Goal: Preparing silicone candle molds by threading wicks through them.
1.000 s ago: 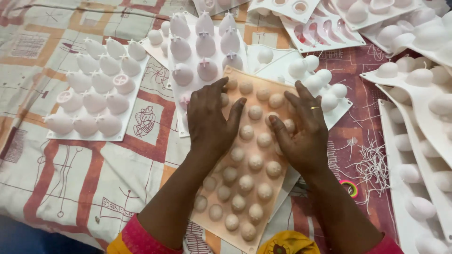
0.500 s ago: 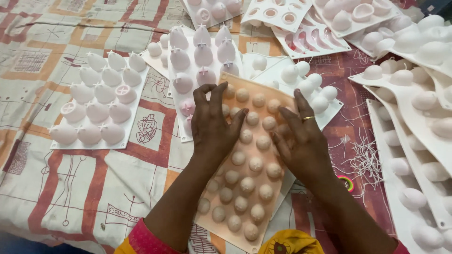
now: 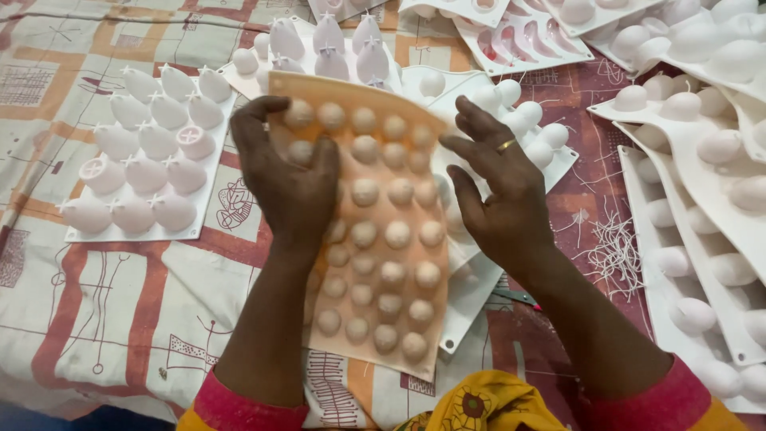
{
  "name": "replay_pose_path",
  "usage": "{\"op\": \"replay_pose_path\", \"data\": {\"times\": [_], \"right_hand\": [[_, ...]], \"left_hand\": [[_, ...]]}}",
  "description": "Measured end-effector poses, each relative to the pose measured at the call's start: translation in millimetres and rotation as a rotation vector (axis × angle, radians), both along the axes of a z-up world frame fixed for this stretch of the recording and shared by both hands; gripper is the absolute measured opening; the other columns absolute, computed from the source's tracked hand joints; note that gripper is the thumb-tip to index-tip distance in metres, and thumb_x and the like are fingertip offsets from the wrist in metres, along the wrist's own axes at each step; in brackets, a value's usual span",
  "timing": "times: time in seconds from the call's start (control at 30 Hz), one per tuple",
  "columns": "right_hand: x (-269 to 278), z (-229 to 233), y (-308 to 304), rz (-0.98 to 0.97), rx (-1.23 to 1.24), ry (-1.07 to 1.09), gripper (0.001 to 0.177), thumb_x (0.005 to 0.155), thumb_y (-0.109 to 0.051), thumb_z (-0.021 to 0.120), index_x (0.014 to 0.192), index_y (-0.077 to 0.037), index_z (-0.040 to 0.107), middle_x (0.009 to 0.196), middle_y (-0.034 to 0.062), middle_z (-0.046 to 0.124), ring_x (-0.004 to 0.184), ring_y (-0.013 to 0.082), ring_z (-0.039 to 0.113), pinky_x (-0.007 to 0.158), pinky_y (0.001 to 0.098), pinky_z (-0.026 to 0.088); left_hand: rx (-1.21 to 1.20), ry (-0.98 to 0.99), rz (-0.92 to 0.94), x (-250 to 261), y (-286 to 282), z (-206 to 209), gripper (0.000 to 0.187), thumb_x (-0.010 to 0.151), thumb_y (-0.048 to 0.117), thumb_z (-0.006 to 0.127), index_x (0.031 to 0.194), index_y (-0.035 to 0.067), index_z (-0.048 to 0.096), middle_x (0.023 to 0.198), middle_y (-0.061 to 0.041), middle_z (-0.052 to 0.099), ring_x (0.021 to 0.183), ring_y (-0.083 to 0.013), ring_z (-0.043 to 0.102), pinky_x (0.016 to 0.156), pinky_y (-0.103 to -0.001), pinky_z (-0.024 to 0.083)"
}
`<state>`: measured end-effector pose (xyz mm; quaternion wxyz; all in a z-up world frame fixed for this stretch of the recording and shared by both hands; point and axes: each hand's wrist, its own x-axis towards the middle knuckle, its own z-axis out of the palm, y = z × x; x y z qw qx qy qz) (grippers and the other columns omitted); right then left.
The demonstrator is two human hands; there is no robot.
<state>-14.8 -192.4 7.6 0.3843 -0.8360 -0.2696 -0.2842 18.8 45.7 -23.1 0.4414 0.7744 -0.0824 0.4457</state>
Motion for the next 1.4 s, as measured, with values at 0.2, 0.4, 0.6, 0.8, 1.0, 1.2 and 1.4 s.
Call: {"op": "replay_pose_path", "data": {"times": [0.2, 0.4, 0.6, 0.8, 1.0, 1.2, 1.4], "right_hand": [[28.4, -4.8, -40.7, -0.203, 0.102, 0.189, 0.021, 0.100, -0.001, 0.073, 0.121, -0.004, 0.076, 0.119, 0.0124, 0.074, 0.101, 0.0163, 0.074, 0.089, 0.0295, 0.061], [51.7, -16.4, -71.5, -0.213, 0.086, 0.381, 0.018, 0.094, -0.008, 0.076, 0.112, -0.005, 0.078, 0.098, 0.0063, 0.078, 0.085, 0.0123, 0.072, 0.078, 0.0254, 0.056], [74.7, -3.6, -37.8, -0.214, -0.100, 0.263, 0.027, 0.088, -0.015, 0.079, 0.112, -0.003, 0.076, 0.095, 0.0124, 0.068, 0.073, 0.0196, 0.069, 0.064, 0.0343, 0.054], [93.3, -17.7, -38.3, -0.272, -0.248, 0.022, 0.006, 0.091, -0.009, 0.076, 0.093, -0.003, 0.075, 0.083, 0.0137, 0.068, 0.082, 0.0329, 0.066, 0.074, 0.0462, 0.052], [81.1, 26.2, -55.1, -0.401, 0.102, 0.107, 0.005, 0.109, -0.006, 0.067, 0.107, -0.001, 0.068, 0.094, 0.0123, 0.073, 0.082, 0.0183, 0.071, 0.077, 0.0348, 0.056], [58.3, -5.7, -11.8, 0.006, -0.026, 0.334, 0.018, 0.089, 0.002, 0.065, 0.102, -0.004, 0.076, 0.092, 0.0098, 0.075, 0.080, 0.0161, 0.073, 0.073, 0.0311, 0.058], [50.7, -23.2, 11.4, -0.069, -0.208, 0.262, 0.014, 0.079, -0.011, 0.081, 0.092, -0.005, 0.077, 0.091, 0.0096, 0.072, 0.079, 0.0276, 0.069, 0.070, 0.0386, 0.054]], "left_hand": [[0.007, 0.385, 0.207, 20.5, 33.0, -5.3, 0.054, 0.079, 0.015, 0.079, 0.127, 0.008, 0.054, 0.133, -0.017, 0.049, 0.120, -0.0354, 0.058, 0.098, -0.046, 0.049], [0.373, 0.068, 0.327, 1.2, 2.2, 9.9, 0.054, 0.089, 0.020, 0.083, 0.136, 0.008, 0.060, 0.156, -0.024, 0.040, 0.145, -0.0457, 0.037, 0.119, -0.057, 0.029], [0.571, 0.163, -0.298, -21.8, -49.8, 2.9, 0.048, 0.090, 0.031, 0.076, 0.131, 0.011, 0.062, 0.139, -0.009, 0.060, 0.144, -0.0311, 0.046, 0.125, -0.057, 0.024], [0.584, 0.313, -0.210, -19.1, -44.0, 7.8, 0.057, 0.080, 0.028, 0.072, 0.132, 0.006, 0.060, 0.134, -0.009, 0.060, 0.133, -0.0293, 0.049, 0.121, -0.061, 0.019], [0.556, 0.379, -0.187, -19.0, -48.2, -3.0, 0.052, 0.080, 0.026, 0.071, 0.127, 0.008, 0.061, 0.134, -0.010, 0.059, 0.128, -0.0310, 0.051, 0.119, -0.061, 0.022], [0.501, 0.378, -0.240, -18.4, -47.7, -6.0, 0.054, 0.082, 0.029, 0.073, 0.129, 0.007, 0.061, 0.132, -0.011, 0.060, 0.127, -0.0324, 0.051, 0.119, -0.058, 0.025], [0.501, 0.364, -0.237, -17.5, -46.8, -8.5, 0.054, 0.081, 0.030, 0.073, 0.129, 0.007, 0.061, 0.131, -0.012, 0.060, 0.126, -0.0330, 0.052, 0.118, -0.058, 0.026]]}}
